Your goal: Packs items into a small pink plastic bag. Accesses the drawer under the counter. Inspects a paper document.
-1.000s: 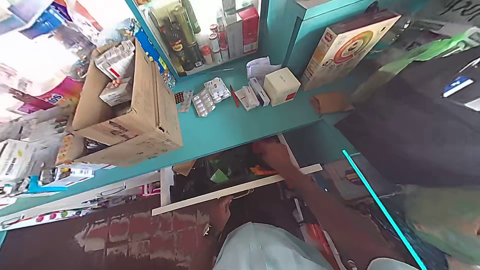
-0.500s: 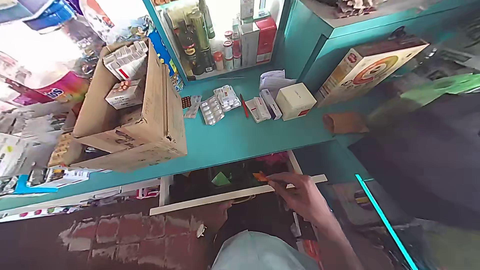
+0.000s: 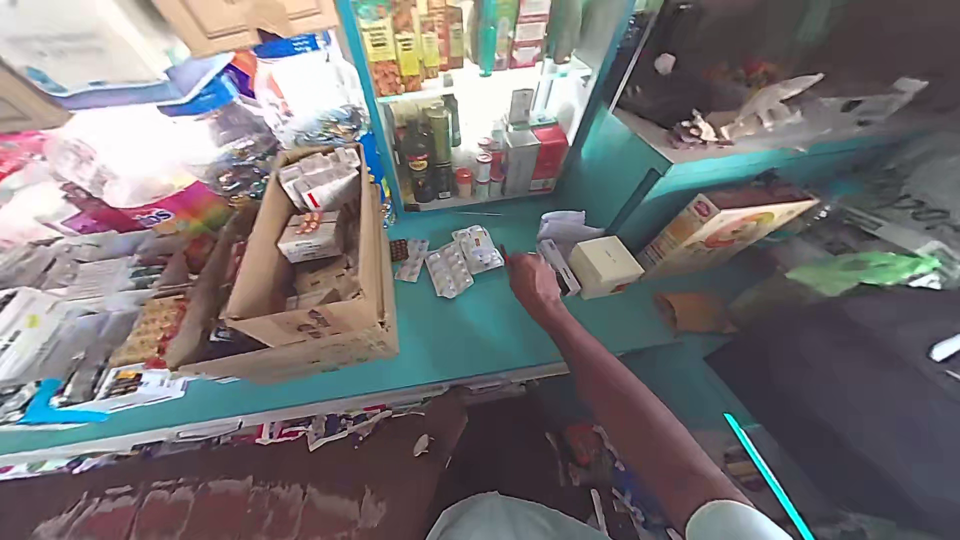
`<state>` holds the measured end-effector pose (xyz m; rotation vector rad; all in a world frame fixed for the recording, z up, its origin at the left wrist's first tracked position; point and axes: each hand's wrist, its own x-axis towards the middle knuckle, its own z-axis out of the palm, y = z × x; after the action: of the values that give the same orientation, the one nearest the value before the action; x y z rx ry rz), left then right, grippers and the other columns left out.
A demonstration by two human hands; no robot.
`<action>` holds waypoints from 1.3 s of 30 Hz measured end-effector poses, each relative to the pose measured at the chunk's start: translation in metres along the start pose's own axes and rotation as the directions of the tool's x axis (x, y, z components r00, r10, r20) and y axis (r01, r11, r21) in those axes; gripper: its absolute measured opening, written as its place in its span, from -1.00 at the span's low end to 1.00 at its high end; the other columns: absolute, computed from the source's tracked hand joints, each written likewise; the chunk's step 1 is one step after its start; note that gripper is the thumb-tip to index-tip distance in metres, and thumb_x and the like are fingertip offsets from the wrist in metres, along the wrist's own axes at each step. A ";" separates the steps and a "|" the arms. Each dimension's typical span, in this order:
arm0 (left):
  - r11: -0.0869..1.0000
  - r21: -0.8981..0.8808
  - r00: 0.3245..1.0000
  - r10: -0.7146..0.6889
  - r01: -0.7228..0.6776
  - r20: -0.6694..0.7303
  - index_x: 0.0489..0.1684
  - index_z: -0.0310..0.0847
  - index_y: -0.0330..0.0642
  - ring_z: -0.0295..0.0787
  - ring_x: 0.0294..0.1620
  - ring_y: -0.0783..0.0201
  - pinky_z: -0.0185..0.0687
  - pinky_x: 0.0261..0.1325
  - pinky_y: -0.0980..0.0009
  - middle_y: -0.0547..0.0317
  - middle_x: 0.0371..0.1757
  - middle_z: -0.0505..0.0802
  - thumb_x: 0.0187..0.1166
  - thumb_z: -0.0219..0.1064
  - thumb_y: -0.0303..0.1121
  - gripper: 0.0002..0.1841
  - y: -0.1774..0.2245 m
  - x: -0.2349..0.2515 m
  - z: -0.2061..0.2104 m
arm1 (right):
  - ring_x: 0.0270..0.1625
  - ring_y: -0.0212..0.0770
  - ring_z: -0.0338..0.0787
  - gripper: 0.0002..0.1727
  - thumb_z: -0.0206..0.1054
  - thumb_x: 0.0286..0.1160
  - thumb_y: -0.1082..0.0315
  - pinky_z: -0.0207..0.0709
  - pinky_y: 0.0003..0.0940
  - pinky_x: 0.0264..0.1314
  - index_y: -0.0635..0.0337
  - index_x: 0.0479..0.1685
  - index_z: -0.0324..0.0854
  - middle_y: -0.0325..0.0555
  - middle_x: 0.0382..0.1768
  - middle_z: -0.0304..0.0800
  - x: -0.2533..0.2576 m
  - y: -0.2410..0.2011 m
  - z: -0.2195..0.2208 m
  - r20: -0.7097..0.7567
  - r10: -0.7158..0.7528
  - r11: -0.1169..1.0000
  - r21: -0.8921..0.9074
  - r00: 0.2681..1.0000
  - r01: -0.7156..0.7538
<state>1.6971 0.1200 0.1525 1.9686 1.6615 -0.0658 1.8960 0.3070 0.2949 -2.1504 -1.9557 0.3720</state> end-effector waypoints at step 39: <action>-0.878 -0.444 0.916 0.016 -0.179 -0.400 -0.07 0.62 -0.29 0.75 0.44 -0.01 0.62 0.50 0.26 -0.23 0.36 0.79 0.88 -0.06 -0.32 -0.68 0.124 -0.012 -0.160 | 0.05 -0.22 0.92 -0.88 0.50 0.47 0.46 0.86 -0.41 0.07 0.16 -0.11 0.71 -0.04 -0.01 0.91 -0.133 0.017 -0.026 -0.677 -0.406 0.097 0.636 0.614 0.766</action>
<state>1.7596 0.1697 0.3388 0.0863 0.0859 1.4649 1.9086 0.1734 0.3200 -0.5075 -1.5805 0.6436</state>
